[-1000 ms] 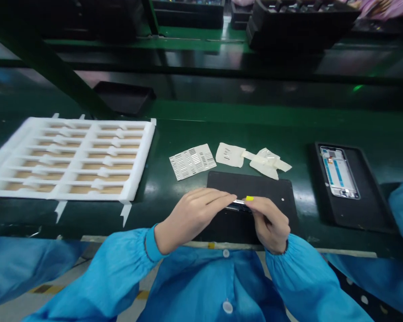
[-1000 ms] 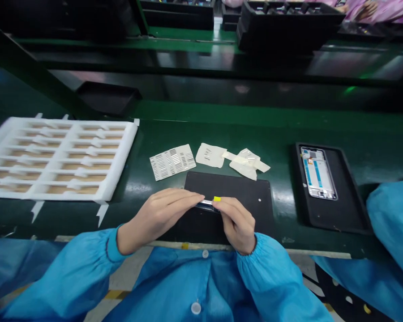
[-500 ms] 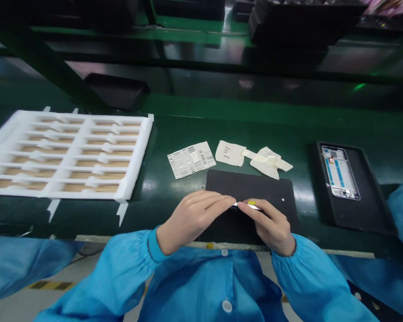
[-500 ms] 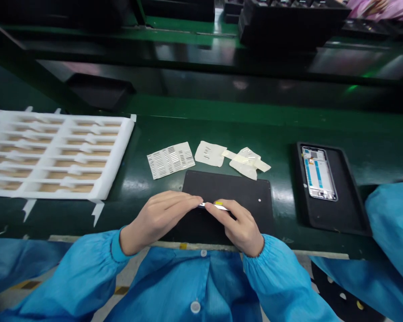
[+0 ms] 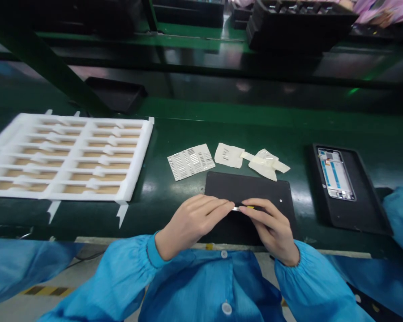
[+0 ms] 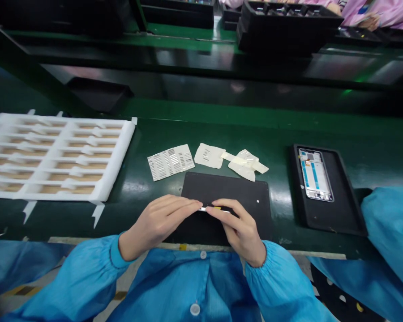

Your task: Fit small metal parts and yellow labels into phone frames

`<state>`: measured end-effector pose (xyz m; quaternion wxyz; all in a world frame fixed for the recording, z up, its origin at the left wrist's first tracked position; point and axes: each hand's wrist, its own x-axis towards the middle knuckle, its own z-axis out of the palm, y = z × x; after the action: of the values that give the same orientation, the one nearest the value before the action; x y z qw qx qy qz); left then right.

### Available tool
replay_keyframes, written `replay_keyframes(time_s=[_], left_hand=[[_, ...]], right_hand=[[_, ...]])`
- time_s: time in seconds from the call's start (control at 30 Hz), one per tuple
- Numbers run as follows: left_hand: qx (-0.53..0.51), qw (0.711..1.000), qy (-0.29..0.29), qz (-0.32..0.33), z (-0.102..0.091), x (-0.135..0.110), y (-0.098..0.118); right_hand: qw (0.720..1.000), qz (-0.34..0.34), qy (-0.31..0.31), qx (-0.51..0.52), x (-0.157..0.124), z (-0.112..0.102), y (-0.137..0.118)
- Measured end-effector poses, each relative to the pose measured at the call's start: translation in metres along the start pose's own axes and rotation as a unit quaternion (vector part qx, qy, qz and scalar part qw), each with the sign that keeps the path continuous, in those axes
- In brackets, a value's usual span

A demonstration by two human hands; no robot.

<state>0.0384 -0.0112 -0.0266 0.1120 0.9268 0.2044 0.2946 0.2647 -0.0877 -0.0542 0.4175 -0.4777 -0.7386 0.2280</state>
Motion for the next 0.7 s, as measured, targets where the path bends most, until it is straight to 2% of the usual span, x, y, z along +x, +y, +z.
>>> replay_keyframes(time_s=[0.13, 0.2, 0.27, 0.33, 0.43, 0.5, 0.6, 0.7], left_hand=[[-0.009, 1.0, -0.001, -0.008, -0.002, -0.002, 0.001], [-0.027, 0.999, -0.008, -0.024, -0.005, -0.004, 0.002], [-0.045, 0.998, -0.009, -0.052, -0.008, -0.005, 0.002], [-0.043, 0.996, -0.007, -0.083, -0.011, -0.006, 0.002], [-0.016, 0.993, -0.014, -0.119, -0.017, -0.009, -0.003], [-0.012, 0.989, -0.016, -0.146, -0.022, -0.012, -0.008], [-0.018, 0.984, -0.008, -0.177, -0.029, -0.019, -0.018], [-0.016, 0.983, -0.005, -0.183, -0.033, -0.025, -0.025]], right_hand=[[0.998, 0.028, 0.055, 0.022, 0.012, -0.025, -0.017], [0.993, 0.037, 0.111, 0.014, 0.032, -0.036, -0.021], [0.99, 0.043, 0.133, -0.012, 0.065, -0.036, -0.019], [0.996, 0.031, 0.079, -0.037, 0.107, -0.022, -0.009], [0.995, -0.008, -0.077, -0.067, 0.168, 0.021, 0.015], [0.982, -0.015, -0.156, -0.107, 0.196, 0.048, 0.034], [0.967, -0.01, -0.216, -0.135, 0.209, 0.073, 0.059], [0.964, -0.001, -0.228, -0.138, 0.205, 0.078, 0.072]])
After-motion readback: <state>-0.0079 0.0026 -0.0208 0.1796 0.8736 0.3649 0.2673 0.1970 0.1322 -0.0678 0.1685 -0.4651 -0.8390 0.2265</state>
